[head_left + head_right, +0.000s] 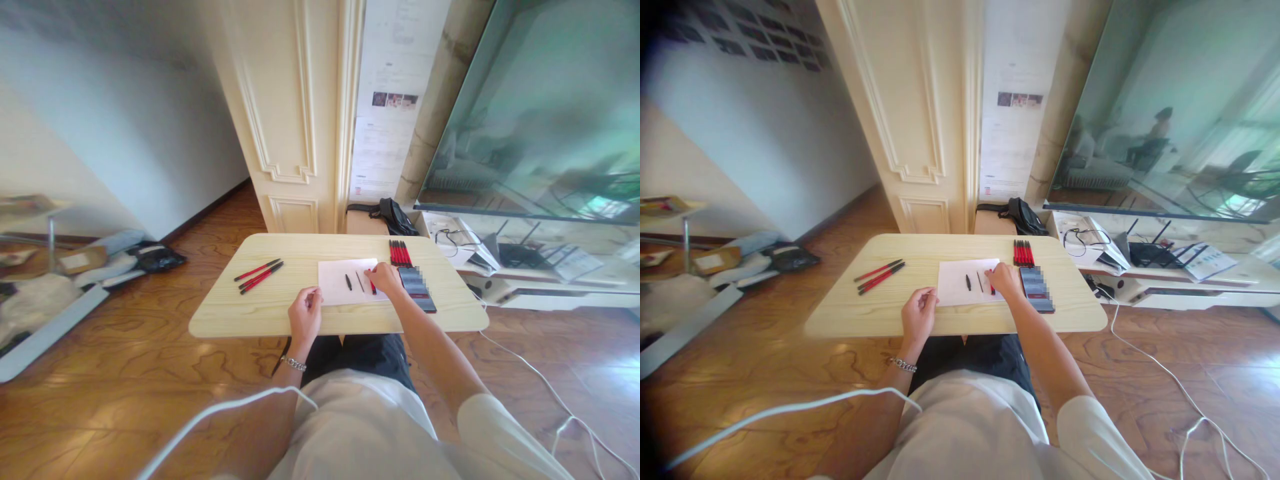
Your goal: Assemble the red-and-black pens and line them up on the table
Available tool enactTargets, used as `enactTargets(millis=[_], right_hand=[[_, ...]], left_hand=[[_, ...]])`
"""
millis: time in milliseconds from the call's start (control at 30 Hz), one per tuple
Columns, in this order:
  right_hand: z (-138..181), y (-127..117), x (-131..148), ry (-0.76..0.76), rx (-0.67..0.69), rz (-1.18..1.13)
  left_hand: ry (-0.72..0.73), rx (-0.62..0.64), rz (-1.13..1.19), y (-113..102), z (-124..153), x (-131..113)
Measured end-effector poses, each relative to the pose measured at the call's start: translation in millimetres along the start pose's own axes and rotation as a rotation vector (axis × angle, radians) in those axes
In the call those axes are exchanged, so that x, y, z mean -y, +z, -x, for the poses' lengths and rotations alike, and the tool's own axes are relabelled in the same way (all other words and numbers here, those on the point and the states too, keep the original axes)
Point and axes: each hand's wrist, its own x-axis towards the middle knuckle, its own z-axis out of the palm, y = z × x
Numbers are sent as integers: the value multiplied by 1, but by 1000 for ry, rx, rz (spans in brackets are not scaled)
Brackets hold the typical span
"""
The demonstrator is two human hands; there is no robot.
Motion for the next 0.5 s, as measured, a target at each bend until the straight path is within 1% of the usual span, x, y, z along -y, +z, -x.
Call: enactTargets(millis=[67, 167, 267, 333, 400, 500], right_hand=[[-4, 1, 3, 25, 23, 32], [-5, -1, 2, 69, 37, 16], [-3, -8, -1, 33, 9, -72], [1, -15, -1, -52, -33, -209], [9, -20, 2, -145, -49, -415], [27, -25, 13, -281, -8, -736]], left_hand=[[13, -1, -18, 1, 0, 3], [31, -20, -13, 1, 0, 4], [23, -15, 26, 1, 1, 1], [11, 7, 60, 3, 2, -2], [1, 55, 109, 8, 4, -7], [-24, 173, 203, 21, 5, -17]])
